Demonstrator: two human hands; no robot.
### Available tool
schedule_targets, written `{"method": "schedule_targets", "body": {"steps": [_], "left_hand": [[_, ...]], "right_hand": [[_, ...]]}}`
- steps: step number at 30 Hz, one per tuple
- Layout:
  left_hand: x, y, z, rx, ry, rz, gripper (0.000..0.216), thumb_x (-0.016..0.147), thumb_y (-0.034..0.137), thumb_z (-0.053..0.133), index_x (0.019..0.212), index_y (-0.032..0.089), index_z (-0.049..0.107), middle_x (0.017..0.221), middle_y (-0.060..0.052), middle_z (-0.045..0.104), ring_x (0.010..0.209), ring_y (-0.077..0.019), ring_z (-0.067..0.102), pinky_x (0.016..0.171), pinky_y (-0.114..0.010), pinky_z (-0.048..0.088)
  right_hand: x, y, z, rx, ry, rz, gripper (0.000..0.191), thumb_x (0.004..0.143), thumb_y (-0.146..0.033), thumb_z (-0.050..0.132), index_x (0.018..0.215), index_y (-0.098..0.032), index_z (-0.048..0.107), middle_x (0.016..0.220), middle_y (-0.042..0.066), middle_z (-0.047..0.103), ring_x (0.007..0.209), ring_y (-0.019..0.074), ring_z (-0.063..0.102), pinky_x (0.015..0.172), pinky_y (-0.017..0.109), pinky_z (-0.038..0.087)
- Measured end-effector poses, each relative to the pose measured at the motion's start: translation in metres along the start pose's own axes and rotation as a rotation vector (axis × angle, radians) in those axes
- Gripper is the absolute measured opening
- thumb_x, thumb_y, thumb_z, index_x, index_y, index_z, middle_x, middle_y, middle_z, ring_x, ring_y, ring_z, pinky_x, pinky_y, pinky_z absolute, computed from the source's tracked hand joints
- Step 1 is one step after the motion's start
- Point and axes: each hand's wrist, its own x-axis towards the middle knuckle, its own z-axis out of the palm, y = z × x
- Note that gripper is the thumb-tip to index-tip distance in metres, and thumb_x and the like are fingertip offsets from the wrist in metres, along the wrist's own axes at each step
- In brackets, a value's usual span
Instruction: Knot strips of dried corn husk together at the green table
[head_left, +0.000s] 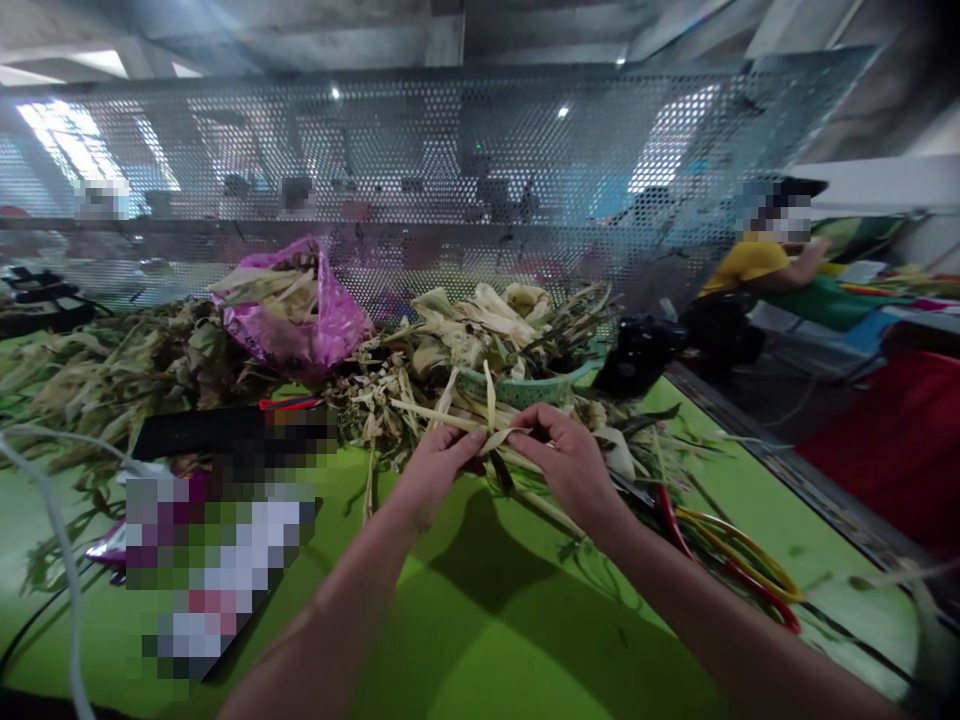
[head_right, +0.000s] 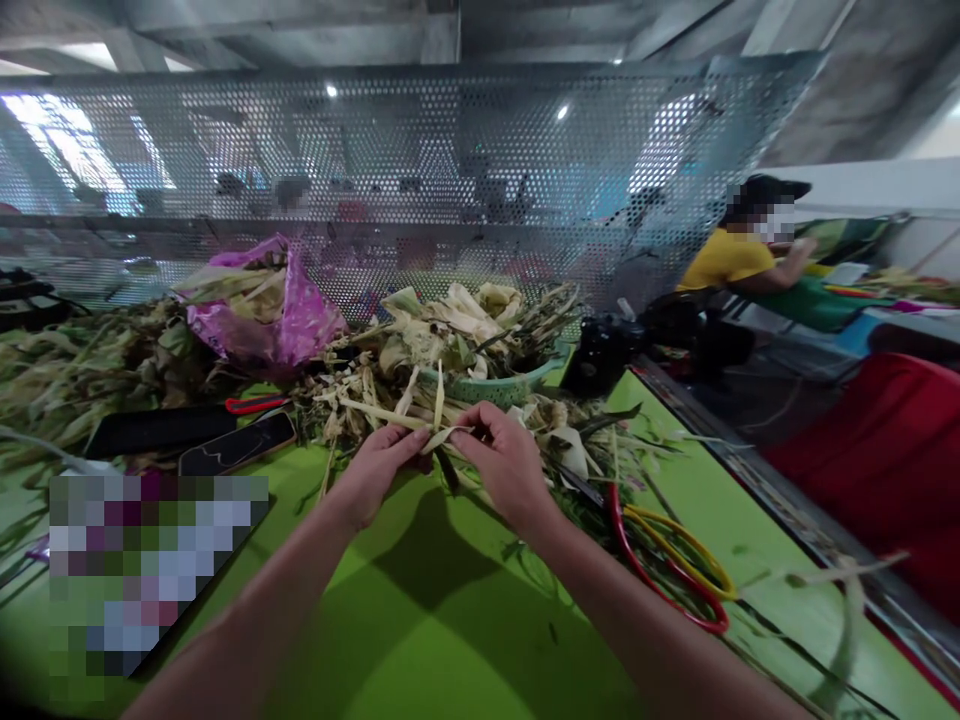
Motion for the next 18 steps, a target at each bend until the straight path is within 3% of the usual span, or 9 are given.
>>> {"method": "schedule_targets", "body": {"steps": [3,7,9,14,16,18], "left_hand": [[-0.001,0.001,0.002,0.047,-0.021,0.034,0.032,0.073,0.042,0.069,0.085,0.013,0.068,0.071,-0.003,0.059,0.061,-0.0088,0.047,0.059,-0.022,0.040],[0.001,0.000,0.002,0.150,-0.012,0.044,0.029,0.070,0.038,0.070,0.082,0.012,0.067,0.071,-0.003,0.060,0.061,-0.0100,0.046,0.058,-0.023,0.037],[0.003,-0.002,-0.001,0.162,0.035,0.045,0.026,0.072,0.038,0.068,0.078,0.013,0.066,0.067,-0.002,0.057,0.059,-0.0096,0.044,0.057,-0.023,0.034],[0.009,-0.009,-0.010,0.222,0.233,0.077,0.023,0.073,0.036,0.063,0.064,0.015,0.059,0.057,0.003,0.048,0.053,-0.0089,0.038,0.053,-0.022,0.030],[0.010,-0.010,-0.011,0.246,0.243,0.102,0.016,0.075,0.031,0.060,0.071,0.016,0.063,0.063,0.001,0.054,0.059,-0.0107,0.044,0.057,-0.022,0.034],[0.010,-0.010,-0.011,0.288,0.236,0.155,0.012,0.075,0.025,0.058,0.081,0.017,0.066,0.073,-0.001,0.061,0.070,-0.0133,0.051,0.066,-0.023,0.039]], "right_hand": [[0.000,-0.002,0.001,0.077,-0.004,0.091,0.012,0.074,-0.028,0.061,0.069,-0.019,0.054,0.061,-0.003,0.050,0.058,0.0131,0.045,0.054,0.025,0.035],[0.000,0.003,0.003,0.098,-0.039,0.103,0.012,0.074,-0.029,0.061,0.071,-0.019,0.055,0.064,-0.002,0.053,0.060,0.0127,0.047,0.057,0.026,0.036],[0.002,0.008,0.005,0.146,-0.075,0.105,0.014,0.075,-0.029,0.062,0.083,-0.018,0.058,0.070,-0.001,0.057,0.066,0.0140,0.052,0.061,0.027,0.040],[0.002,0.009,0.004,0.143,-0.148,0.051,0.051,0.076,-0.027,0.064,0.124,-0.021,0.047,0.073,-0.001,0.060,0.067,0.0160,0.056,0.063,0.028,0.044],[0.000,0.003,0.002,0.060,-0.146,-0.030,0.044,0.077,-0.024,0.063,0.119,-0.022,0.052,0.075,0.000,0.060,0.069,0.0159,0.057,0.065,0.029,0.044],[-0.003,-0.005,0.000,0.005,-0.176,-0.117,0.023,0.079,-0.023,0.062,0.102,-0.021,0.062,0.080,0.002,0.063,0.075,0.0169,0.059,0.070,0.030,0.046]]}}
